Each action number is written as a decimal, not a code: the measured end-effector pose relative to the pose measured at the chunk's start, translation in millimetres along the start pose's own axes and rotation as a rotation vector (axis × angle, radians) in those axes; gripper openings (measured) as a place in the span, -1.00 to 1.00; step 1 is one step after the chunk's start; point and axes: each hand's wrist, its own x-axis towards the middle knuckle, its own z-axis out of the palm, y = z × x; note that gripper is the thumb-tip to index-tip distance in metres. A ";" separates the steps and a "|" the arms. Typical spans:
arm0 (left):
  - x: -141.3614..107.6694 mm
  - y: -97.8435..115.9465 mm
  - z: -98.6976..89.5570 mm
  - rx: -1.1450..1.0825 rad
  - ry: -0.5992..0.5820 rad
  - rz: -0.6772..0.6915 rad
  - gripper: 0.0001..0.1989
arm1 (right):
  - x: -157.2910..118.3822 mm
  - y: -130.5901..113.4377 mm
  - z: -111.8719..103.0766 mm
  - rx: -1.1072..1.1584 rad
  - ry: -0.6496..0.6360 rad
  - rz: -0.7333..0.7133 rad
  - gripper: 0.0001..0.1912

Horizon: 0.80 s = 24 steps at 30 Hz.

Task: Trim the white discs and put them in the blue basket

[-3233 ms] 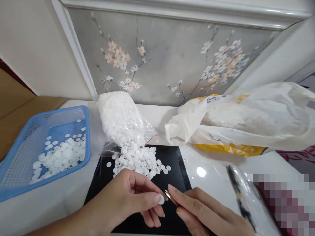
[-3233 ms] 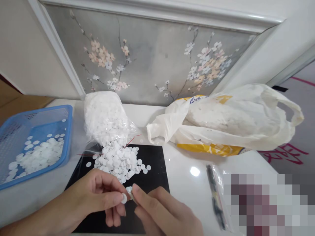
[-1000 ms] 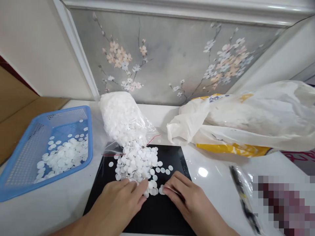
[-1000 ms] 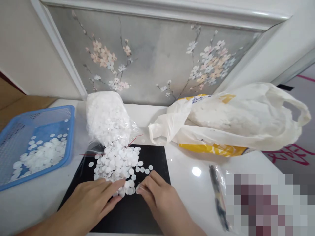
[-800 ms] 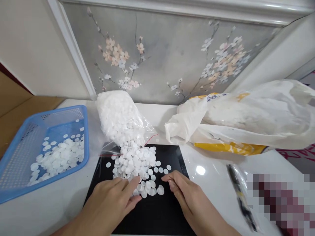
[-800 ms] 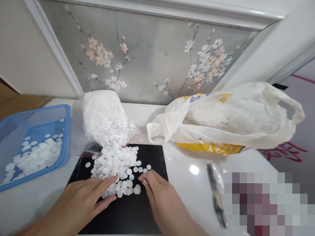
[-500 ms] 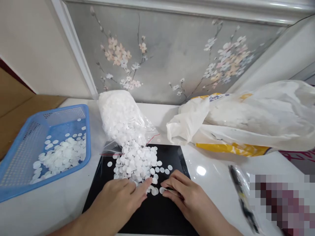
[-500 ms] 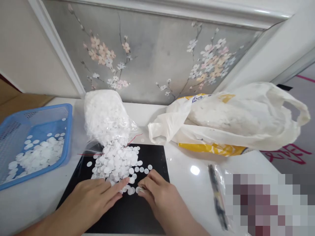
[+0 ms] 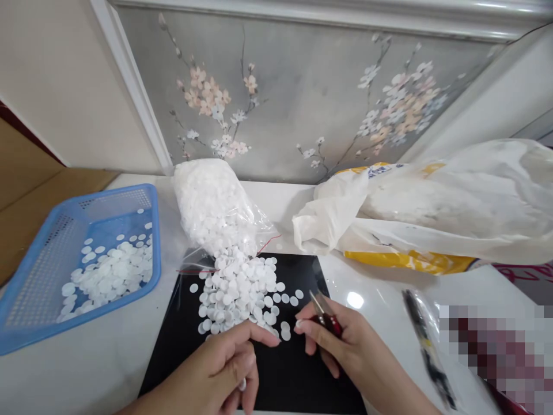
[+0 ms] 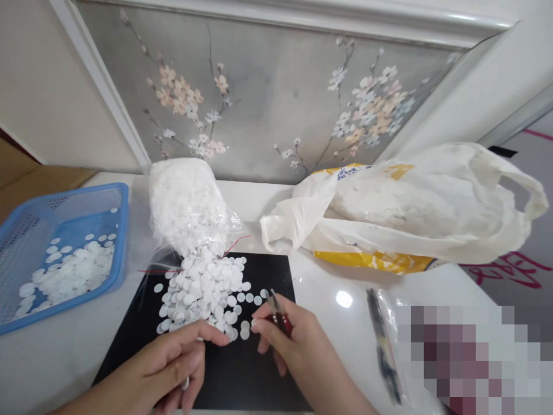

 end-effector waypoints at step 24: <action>12.8 -10.4 -9.2 1.504 0.227 0.861 -0.72 | 4.0 8.4 -1.9 -0.513 -0.013 -0.380 -0.81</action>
